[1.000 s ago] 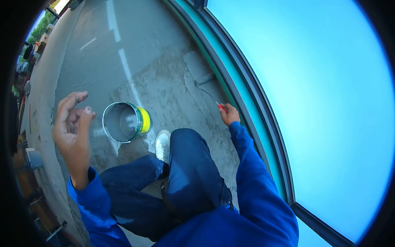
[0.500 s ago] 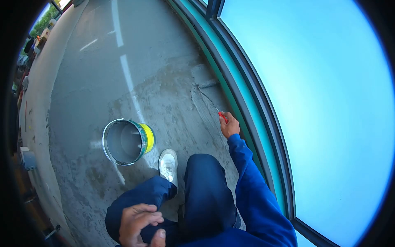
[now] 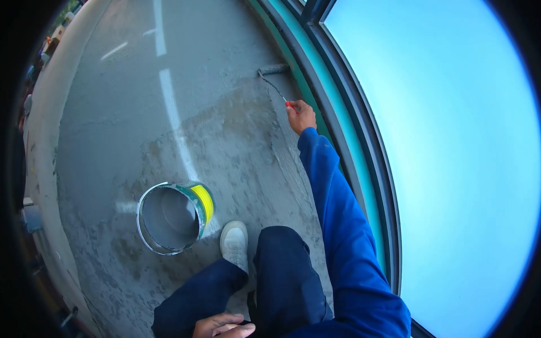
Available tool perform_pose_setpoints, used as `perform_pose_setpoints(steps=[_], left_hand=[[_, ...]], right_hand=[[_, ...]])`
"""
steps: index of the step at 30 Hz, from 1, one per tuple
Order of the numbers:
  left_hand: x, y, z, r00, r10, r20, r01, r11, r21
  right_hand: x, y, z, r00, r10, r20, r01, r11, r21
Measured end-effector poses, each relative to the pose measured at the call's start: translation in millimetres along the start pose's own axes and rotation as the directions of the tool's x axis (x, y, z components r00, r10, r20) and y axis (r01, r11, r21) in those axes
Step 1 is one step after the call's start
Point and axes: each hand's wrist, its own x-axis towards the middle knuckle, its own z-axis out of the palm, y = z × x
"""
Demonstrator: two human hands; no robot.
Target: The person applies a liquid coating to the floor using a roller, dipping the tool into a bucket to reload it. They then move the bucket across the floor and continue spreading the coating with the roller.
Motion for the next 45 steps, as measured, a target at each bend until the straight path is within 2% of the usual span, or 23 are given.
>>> perform_pose_setpoints(steps=[6, 8, 9, 10, 12, 13, 15, 16, 18, 19, 20, 23, 26, 28, 31, 34, 35, 36, 37, 38, 41, 44, 45], left_hand=[[10.8, -2.6, -3.3, 0.989, -0.136, 0.061, 0.134, 0.991, 0.03], [13.3, 0.1, -1.5, 0.995, -0.101, 0.024, 0.101, 0.995, -0.016], [12.8, 0.9, 1.1, 0.997, -0.08, 0.003, 0.081, 0.996, -0.04], [12.6, 3.6, 2.7, 0.989, -0.147, 0.023, 0.149, 0.982, -0.12], [10.4, 9.9, 4.8, 0.96, -0.269, 0.073, 0.279, 0.92, -0.276], [5.2, 2.8, 7.6, 0.984, -0.174, 0.049, 0.18, 0.965, -0.191], [-5.3, -15.6, 13.5, 0.999, 0.03, 0.028, -0.03, 0.999, -0.016], [-6.6, -11.7, 13.5, 0.999, 0.039, 0.013, -0.039, 0.999, 0.005], [-8.4, -1.2, 12.0, 0.998, 0.055, -0.02, -0.054, 0.997, 0.047], [-9.6, -2.0, 12.5, 0.99, 0.139, -0.037, -0.136, 0.988, 0.072], [-10.6, 0.1, 13.4, 0.987, 0.153, -0.049, -0.15, 0.987, 0.053], [-15.4, 3.4, 16.1, 0.978, 0.194, -0.071, -0.194, 0.981, 0.003], [-17.8, 1.5, 16.3, 0.972, 0.22, -0.086, -0.223, 0.975, -0.025], [-18.8, 4.8, 14.9, 0.971, 0.215, -0.1, -0.219, 0.976, -0.022], [-16.9, 11.0, 11.1, 0.984, 0.143, -0.105, -0.152, 0.986, -0.073], [-15.1, -5.7, 9.4, 0.992, 0.118, -0.044, -0.12, 0.991, -0.061], [-9.6, -12.7, 8.0, 0.995, -0.056, 0.081, 0.057, 0.998, -0.007], [-13.5, -9.4, 8.6, 0.979, -0.192, 0.072, 0.198, 0.975, -0.1], [-15.4, -43.0, 14.1, 0.996, 0.073, 0.058, -0.072, 0.997, -0.01], [-18.0, -76.1, 19.9, 0.941, 0.331, 0.07, -0.336, 0.939, 0.08], [-13.9, -66.9, 6.9, 0.968, 0.219, 0.121, -0.234, 0.963, 0.131], [-17.0, -65.2, 12.1, 0.99, 0.118, 0.079, -0.126, 0.986, 0.109], [-18.0, -62.5, 13.0, 0.986, 0.158, 0.061, -0.164, 0.98, 0.114]], right_hand=[[65.4, -28.6, 22.6, 0.999, 0.024, 0.03, -0.026, 0.997, 0.069], [79.2, -33.4, 30.9, 0.997, 0.069, 0.04, -0.073, 0.99, 0.12], [81.5, -34.6, 34.2, 0.992, 0.111, 0.06, -0.119, 0.98, 0.157], [82.5, -31.2, 36.7, 0.985, 0.152, 0.082, -0.165, 0.968, 0.192], [77.4, -20.1, 34.8, 0.999, 0.046, 0.021, -0.049, 0.986, 0.157], [71.1, -13.3, 31.4, 1.0, -0.006, -0.005, 0.006, 0.991, 0.137], [41.7, -6.5, 11.4, 0.983, 0.14, 0.115, -0.163, 0.96, 0.229], [23.5, -4.5, -0.2, 0.963, 0.203, 0.177, -0.245, 0.933, 0.265], [-17.6, 3.1, -17.6, 0.967, 0.183, 0.178, -0.239, 0.892, 0.383], [-35.6, 8.6, -26.6, 0.954, 0.211, 0.214, -0.275, 0.899, 0.342], [-49.0, 17.6, -34.7, 0.938, 0.241, 0.248, -0.311, 0.902, 0.299], [-67.3, 47.8, -41.0, 0.994, -0.04, 0.1, 0.016, 0.971, 0.237], [-84.0, 20.3, -63.5, 0.992, -0.049, 0.113, 0.04, 0.996, 0.081], [-70.2, 1.9, -59.4, 0.985, -0.127, 0.118, 0.122, 0.991, 0.046], [-24.3, -30.7, -29.1, 0.97, -0.231, 0.073, 0.233, 0.972, -0.019], [21.6, -63.1, 6.3, 0.982, -0.187, 0.039, 0.19, 0.972, -0.138], [33.6, -74.4, 12.7, 0.988, -0.152, 0.023, 0.154, 0.971, -0.184], [44.6, -85.2, 17.2, 0.987, -0.16, -0.006, 0.155, 0.964, -0.218], [56.4, -91.1, 24.3, 0.985, -0.168, -0.033, 0.154, 0.956, -0.251], [66.0, -94.7, 31.2, 0.983, -0.174, -0.06, 0.151, 0.947, -0.283], [87.3, -95.4, 38.1, 0.985, -0.167, -0.042, 0.138, 0.91, -0.39], [87.7, -81.1, 39.6, 0.989, -0.15, -0.012, 0.131, 0.899, -0.419], [84.1, -74.2, 38.9, 0.989, -0.146, 0.009, 0.137, 0.903, -0.406]])
